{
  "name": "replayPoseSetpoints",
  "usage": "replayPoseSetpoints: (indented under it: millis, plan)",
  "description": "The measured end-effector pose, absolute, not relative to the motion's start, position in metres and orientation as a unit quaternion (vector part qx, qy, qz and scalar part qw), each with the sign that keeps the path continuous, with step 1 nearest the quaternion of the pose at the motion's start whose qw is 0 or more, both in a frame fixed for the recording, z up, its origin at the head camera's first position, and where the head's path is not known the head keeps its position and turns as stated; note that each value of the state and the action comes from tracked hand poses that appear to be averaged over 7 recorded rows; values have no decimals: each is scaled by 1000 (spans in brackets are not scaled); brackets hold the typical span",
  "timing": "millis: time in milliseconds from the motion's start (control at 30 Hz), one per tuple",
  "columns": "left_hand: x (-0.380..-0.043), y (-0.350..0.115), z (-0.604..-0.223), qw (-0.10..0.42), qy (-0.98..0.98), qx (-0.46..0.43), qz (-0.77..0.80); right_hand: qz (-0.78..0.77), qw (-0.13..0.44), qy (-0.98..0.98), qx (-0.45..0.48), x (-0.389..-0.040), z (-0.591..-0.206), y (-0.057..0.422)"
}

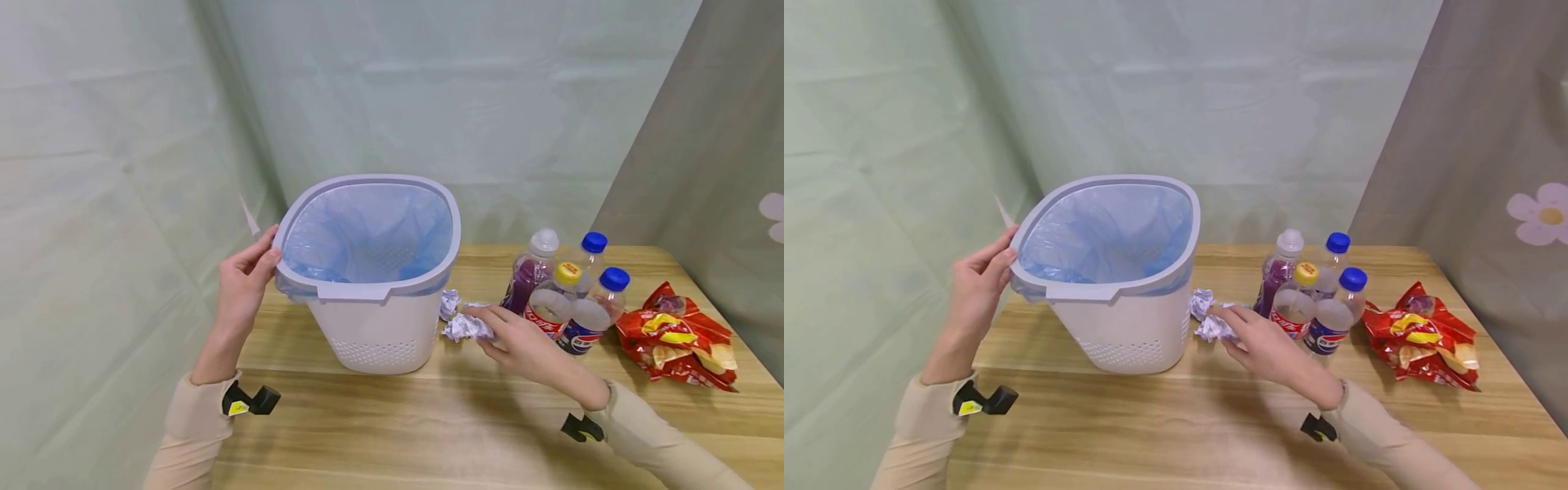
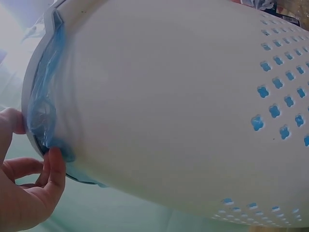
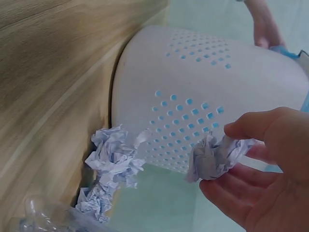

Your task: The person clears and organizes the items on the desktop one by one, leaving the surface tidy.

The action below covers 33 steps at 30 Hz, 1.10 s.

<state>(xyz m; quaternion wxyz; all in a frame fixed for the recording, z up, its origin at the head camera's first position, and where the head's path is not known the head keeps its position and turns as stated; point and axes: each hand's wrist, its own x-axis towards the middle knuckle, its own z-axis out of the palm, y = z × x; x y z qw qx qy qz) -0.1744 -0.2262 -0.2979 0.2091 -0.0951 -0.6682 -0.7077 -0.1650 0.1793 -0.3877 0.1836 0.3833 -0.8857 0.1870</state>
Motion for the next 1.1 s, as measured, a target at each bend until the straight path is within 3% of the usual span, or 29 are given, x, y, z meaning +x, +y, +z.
replayPoseSetpoints:
  millis: [600, 1100]
  plan:
    - [-174, -229, -299, 214, -691, -95, -684, 274, 224, -849, 392, -159, -367, 176]
    - [-172, -228, -296, 216, -697, -85, -679, 317, 324, -803, 386, -159, -345, 169]
